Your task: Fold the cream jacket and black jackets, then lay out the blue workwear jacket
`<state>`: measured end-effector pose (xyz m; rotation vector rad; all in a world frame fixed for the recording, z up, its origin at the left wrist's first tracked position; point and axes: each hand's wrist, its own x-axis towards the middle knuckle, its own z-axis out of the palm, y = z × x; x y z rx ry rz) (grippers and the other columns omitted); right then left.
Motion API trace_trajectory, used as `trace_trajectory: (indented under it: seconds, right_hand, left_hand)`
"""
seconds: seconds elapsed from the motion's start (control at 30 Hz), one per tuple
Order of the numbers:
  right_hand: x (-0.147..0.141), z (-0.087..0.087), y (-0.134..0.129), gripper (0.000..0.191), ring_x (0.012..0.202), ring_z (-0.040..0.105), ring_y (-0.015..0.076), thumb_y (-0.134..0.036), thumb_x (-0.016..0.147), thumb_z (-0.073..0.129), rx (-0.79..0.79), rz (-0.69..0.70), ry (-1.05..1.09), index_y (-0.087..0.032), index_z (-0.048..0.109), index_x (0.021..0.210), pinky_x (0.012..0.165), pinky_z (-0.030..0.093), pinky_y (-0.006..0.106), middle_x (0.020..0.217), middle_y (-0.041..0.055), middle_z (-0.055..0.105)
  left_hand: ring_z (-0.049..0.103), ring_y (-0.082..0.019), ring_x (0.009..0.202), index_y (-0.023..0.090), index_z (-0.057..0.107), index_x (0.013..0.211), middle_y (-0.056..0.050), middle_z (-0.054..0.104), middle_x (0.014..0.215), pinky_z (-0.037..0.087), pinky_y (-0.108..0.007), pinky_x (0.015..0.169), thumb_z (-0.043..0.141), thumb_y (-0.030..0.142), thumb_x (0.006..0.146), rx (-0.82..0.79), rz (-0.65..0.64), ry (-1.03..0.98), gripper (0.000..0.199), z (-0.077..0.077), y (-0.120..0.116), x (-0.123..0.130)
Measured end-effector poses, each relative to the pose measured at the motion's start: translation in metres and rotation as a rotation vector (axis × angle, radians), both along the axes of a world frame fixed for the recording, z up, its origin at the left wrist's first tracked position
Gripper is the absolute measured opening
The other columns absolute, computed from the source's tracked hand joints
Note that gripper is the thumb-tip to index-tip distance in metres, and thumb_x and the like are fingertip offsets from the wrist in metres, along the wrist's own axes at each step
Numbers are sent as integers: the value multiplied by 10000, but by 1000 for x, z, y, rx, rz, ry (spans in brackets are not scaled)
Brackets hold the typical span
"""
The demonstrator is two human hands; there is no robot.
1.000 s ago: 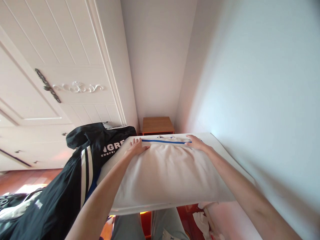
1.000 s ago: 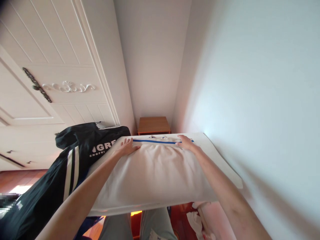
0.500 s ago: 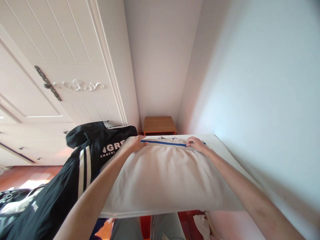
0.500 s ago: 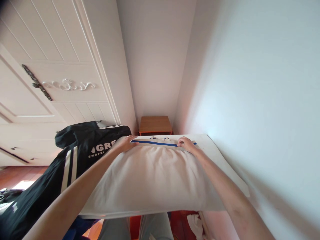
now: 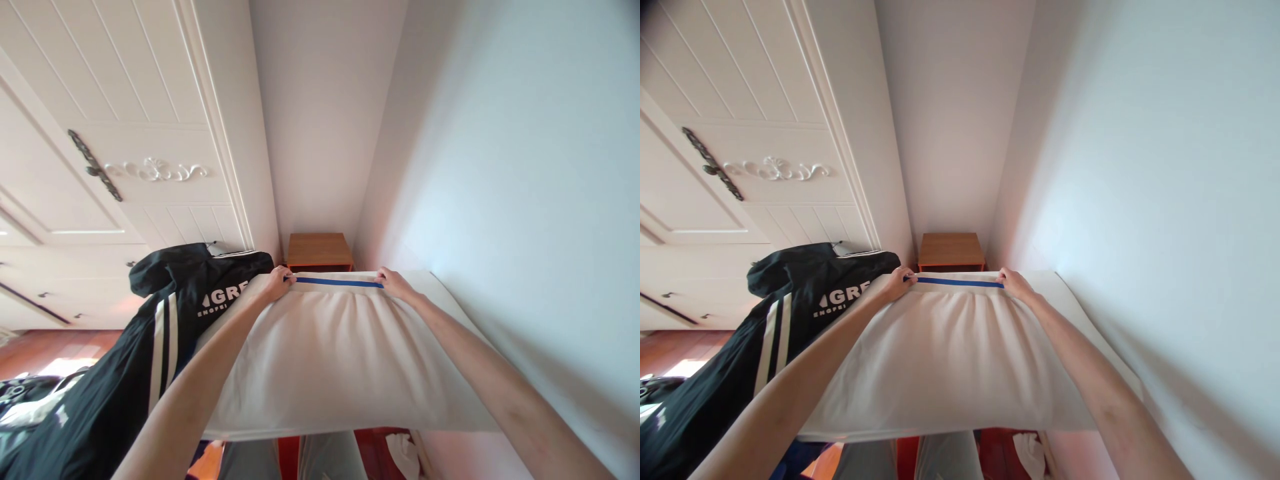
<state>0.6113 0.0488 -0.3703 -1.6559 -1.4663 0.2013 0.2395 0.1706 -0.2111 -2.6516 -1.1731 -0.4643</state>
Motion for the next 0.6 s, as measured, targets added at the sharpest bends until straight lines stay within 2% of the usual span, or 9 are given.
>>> trace_trajectory:
  seconds: [0.17, 0.3, 0.43, 0.5, 0.6]
  right_hand:
    - [-5, -7, 12, 85, 759, 571, 192, -202, 868, 512, -46, -16, 6, -209, 560, 798, 691, 385, 262, 838, 49, 686]
    - [-10, -10, 13, 119, 759, 570, 199, -191, 880, 463, -42, 21, 22, -209, 559, 813, 713, 405, 279, 848, 57, 686]
    - [-5, -6, 4, 153, 823, 593, 209, -349, 859, 568, -3, 156, 48, -204, 594, 822, 771, 448, 296, 890, 50, 702]
    - [3, 0, -2, 238, 856, 601, 218, -424, 806, 632, 24, 212, 62, -189, 617, 838, 803, 461, 305, 908, 54, 706]
    - [20, 11, -8, 342, 865, 611, 221, -508, 786, 622, 64, 245, 89, -175, 642, 859, 810, 474, 311, 895, 50, 702]
  left_hand:
    - [646, -264, 1018, 197, 701, 952, -111, 721, 1070, 469, -323, 895, 534, 331, 863, -44, 64, -7, 232, -6, 2, 3]
    - [641, -302, 1036, 209, 709, 943, -126, 726, 1056, 457, -348, 877, 568, 444, 837, -95, 77, 4, 294, 0, -2, 3]
    - [667, -287, 868, 214, 694, 777, -97, 731, 880, 466, -319, 740, 652, 576, 724, -188, 67, -9, 369, 11, -6, 2]
    - [653, -251, 763, 208, 665, 705, -63, 706, 778, 450, -291, 658, 692, 576, 665, -229, 48, -38, 371, 18, -8, 1]
    - [613, -198, 696, 198, 655, 688, -12, 662, 698, 428, -257, 609, 715, 551, 632, -268, -14, -103, 363, 33, -10, 1]
